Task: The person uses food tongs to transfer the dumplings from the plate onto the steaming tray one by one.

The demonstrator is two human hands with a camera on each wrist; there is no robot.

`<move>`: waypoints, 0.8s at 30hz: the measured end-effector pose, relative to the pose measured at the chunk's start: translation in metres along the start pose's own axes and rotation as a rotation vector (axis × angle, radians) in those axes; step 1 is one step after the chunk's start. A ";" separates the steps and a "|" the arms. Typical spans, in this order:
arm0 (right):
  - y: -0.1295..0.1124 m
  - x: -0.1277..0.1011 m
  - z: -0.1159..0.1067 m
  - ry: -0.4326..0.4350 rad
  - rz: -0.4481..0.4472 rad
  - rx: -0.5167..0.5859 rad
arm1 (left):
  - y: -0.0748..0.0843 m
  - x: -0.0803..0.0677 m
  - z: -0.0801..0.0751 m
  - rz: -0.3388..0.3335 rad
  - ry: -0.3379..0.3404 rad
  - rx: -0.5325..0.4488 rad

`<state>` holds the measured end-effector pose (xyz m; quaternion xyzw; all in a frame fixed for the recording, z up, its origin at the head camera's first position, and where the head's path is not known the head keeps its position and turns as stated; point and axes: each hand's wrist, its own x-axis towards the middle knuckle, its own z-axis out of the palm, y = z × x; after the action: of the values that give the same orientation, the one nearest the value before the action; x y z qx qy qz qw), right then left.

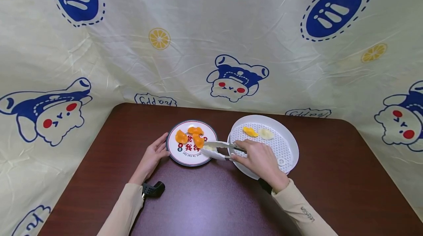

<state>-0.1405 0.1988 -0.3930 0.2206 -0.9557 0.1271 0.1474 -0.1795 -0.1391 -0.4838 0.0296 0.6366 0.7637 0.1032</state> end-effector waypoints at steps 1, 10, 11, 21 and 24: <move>0.000 0.000 0.000 0.001 0.000 -0.001 | 0.000 0.000 0.000 -0.001 0.001 0.002; -0.001 -0.001 -0.001 0.020 0.004 0.027 | 0.001 0.000 0.001 -0.004 0.002 -0.011; -0.001 0.000 -0.003 0.024 0.005 0.033 | 0.001 0.000 0.001 -0.003 0.002 -0.013; 0.008 -0.001 -0.023 0.062 0.043 0.031 | 0.000 0.000 0.001 0.000 -0.005 -0.018; 0.014 -0.003 -0.028 0.082 0.047 0.021 | 0.000 0.000 0.000 0.001 -0.006 -0.022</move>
<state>-0.1376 0.2208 -0.3706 0.1942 -0.9525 0.1495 0.1810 -0.1793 -0.1387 -0.4838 0.0309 0.6277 0.7707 0.1048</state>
